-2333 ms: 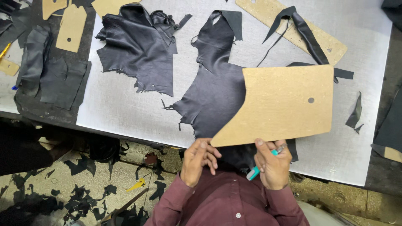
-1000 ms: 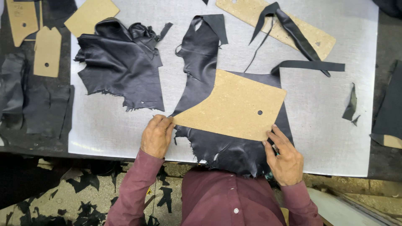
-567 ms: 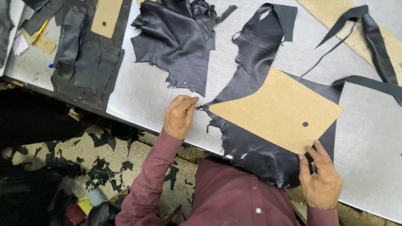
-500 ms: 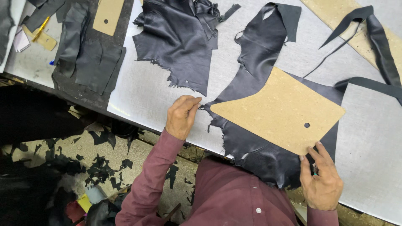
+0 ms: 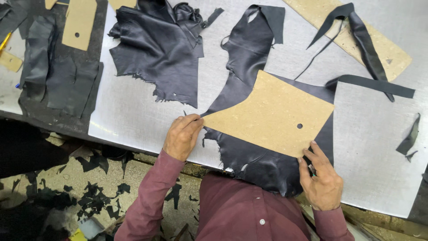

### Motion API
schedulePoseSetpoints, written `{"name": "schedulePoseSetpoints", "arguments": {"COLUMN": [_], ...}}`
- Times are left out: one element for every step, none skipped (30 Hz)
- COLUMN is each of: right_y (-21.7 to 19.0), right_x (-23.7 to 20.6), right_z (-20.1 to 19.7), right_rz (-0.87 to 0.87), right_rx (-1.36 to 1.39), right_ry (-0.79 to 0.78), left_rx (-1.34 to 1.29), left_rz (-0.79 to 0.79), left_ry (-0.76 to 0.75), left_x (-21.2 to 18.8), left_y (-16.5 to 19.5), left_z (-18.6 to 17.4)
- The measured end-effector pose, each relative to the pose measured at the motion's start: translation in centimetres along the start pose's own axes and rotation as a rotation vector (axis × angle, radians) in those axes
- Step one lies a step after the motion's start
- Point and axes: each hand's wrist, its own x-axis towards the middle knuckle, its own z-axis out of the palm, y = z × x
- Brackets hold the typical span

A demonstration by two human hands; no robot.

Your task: The person uses a utility knife to cut black leather along the edges of cardboard templates placed on a worktable. They repeatedly position templates, cut around them, and remove the cut leather pieces, continuing the process with multiple template shapes.

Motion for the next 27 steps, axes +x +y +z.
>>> {"name": "schedulePoseSetpoints", "arguments": {"right_y": [0.1, 0.1, 0.2, 0.2, 0.3, 0.3, 0.4, 0.4, 0.4, 0.3, 0.3, 0.2, 0.2, 0.1, 0.1, 0.0, 0.0, 0.0, 0.0, 0.0, 0.0, 0.0, 0.0, 0.0, 0.0, 0.0, 0.0], "right_x": [0.1, 0.1, 0.1, 0.2, 0.2, 0.3, 0.3, 0.4, 0.5, 0.5, 0.6, 0.6, 0.6, 0.6, 0.6, 0.6, 0.5, 0.5, 0.5, 0.5, 0.6, 0.6, 0.6, 0.6, 0.6, 0.6, 0.5], "right_z": [0.0, -0.1, -0.1, -0.1, -0.1, -0.1, -0.2, -0.2, -0.2, -0.2, -0.2, -0.3, -0.3, -0.4, -0.5, -0.6, -0.6, -0.7, -0.8, -0.9, -1.0, -1.1, -1.1, -1.2, -1.2, -1.1, -1.1], "right_rz": [0.032, 0.063, 0.093, 0.066, 0.037, 0.010, 0.023, 0.038, 0.053, 0.040, 0.028, 0.016, 0.011, 0.009, 0.010, 0.008, 0.009, 0.007, 0.026, 0.043, 0.057, 0.041, 0.023, 0.001, 0.031, 0.058, 0.081], "right_rx": [-0.002, -0.003, -0.002, -0.008, -0.012, -0.017, -0.015, -0.015, -0.015, -0.013, -0.009, -0.005, 0.016, 0.034, 0.047, 0.039, 0.031, 0.024, 0.006, -0.009, -0.020, -0.011, 0.000, 0.013, 0.013, 0.016, 0.022], "right_ry": [-0.016, -0.031, -0.048, -0.036, -0.026, -0.015, -0.030, -0.045, -0.061, -0.055, -0.047, -0.039, -0.033, -0.026, -0.015, -0.007, 0.000, 0.005, -0.001, -0.008, -0.016, -0.005, 0.003, 0.011, -0.001, -0.014, -0.028], "left_rx": [0.001, 0.003, 0.007, 0.002, -0.001, -0.004, -0.013, -0.023, -0.034, -0.038, -0.040, -0.043, -0.027, -0.015, -0.009, -0.011, -0.014, -0.015, -0.023, -0.027, -0.027, -0.030, -0.030, -0.026, -0.019, -0.006, 0.009], "left_rz": [-0.001, -0.001, -0.003, 0.001, 0.004, 0.008, 0.010, 0.013, 0.016, 0.019, 0.022, 0.026, 0.028, 0.032, 0.039, 0.031, 0.023, 0.013, 0.007, 0.000, -0.009, -0.016, -0.025, -0.035, -0.024, -0.015, -0.007], "left_ry": [-0.005, -0.010, -0.014, -0.019, -0.024, -0.029, -0.039, -0.048, -0.059, -0.066, -0.074, -0.082, -0.083, -0.085, -0.089, -0.093, -0.100, -0.105, -0.110, -0.113, -0.115, -0.121, -0.127, -0.130, -0.132, -0.131, -0.130], "left_x": [0.0, 0.1, 0.1, 0.2, 0.2, 0.2, 0.3, 0.3, 0.4, 0.4, 0.4, 0.5, 0.5, 0.6, 0.6, 0.7, 0.7, 0.8, 0.8, 0.9, 0.9, 1.0, 1.1, 1.1, 1.2, 1.3, 1.3], "left_y": [0.0, 0.1, 0.1, 0.0, -0.1, -0.2, -0.4, -0.5, -0.7, -0.8, -0.9, -0.9, -0.9, -0.9, -0.8, -0.7, -0.6, -0.4, -0.3, -0.1, 0.0, 0.1, 0.2, 0.2, 0.3, 0.3, 0.3], "left_z": [0.0, 0.1, 0.1, 0.1, 0.1, 0.1, 0.1, 0.1, 0.1, 0.1, 0.1, 0.1, 0.1, 0.0, 0.1, 0.1, 0.0, 0.0, 0.0, -0.1, -0.1, 0.0, -0.1, -0.1, -0.2, -0.2, -0.3]}}
